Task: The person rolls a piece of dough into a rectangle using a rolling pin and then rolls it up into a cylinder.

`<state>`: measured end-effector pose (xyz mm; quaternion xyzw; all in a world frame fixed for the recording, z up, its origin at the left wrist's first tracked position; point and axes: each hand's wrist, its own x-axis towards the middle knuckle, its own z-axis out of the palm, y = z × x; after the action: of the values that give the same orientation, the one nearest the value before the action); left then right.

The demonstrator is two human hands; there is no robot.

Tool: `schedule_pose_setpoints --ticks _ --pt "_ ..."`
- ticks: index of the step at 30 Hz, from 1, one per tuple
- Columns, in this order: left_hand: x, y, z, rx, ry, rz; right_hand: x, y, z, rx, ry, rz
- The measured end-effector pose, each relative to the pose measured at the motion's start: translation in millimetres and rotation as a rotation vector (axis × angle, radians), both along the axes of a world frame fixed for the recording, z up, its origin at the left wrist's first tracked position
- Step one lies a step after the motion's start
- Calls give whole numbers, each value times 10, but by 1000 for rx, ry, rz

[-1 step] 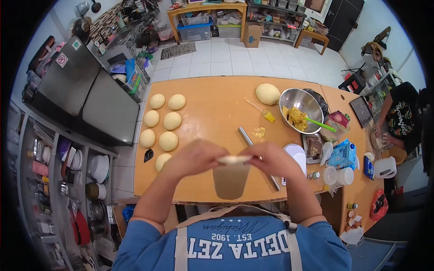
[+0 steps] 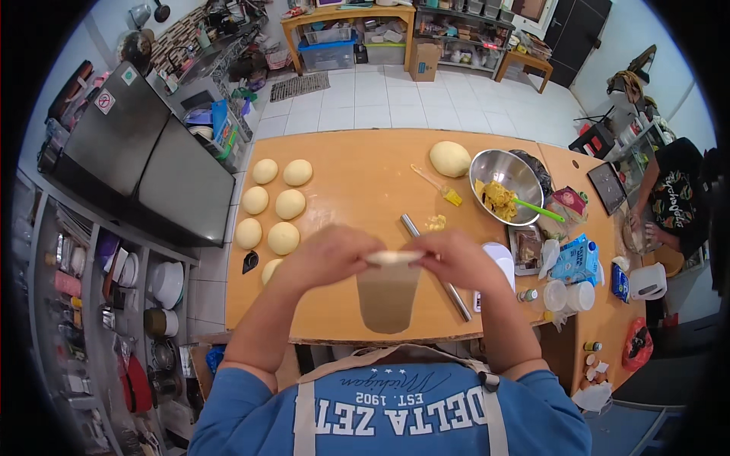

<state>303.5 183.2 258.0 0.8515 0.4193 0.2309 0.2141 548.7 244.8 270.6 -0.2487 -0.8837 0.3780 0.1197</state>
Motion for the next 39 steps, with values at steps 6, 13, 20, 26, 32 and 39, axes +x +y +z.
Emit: schedule_pose_setpoints --ticks 6,13,20,26,32,39 --pt "-6 307 294 160 -82 191 -154 186 152 285 288 -222" --pt "118 93 -884 242 79 325 -94 -58 -1127 418 139 -271" --pt "389 -956 -2874 34 301 166 265 -1013 -3004 338 -264 -150" --pt "304 -1164 -2675 -40 497 177 376 -1103 -2967 417 -386 -165" --pt "270 -1114 -2716 -154 472 194 323 -1185 -2938 476 -467 -324" --pt "348 -1041 -2726 -134 487 150 750 -692 -2936 471 -340 -688"
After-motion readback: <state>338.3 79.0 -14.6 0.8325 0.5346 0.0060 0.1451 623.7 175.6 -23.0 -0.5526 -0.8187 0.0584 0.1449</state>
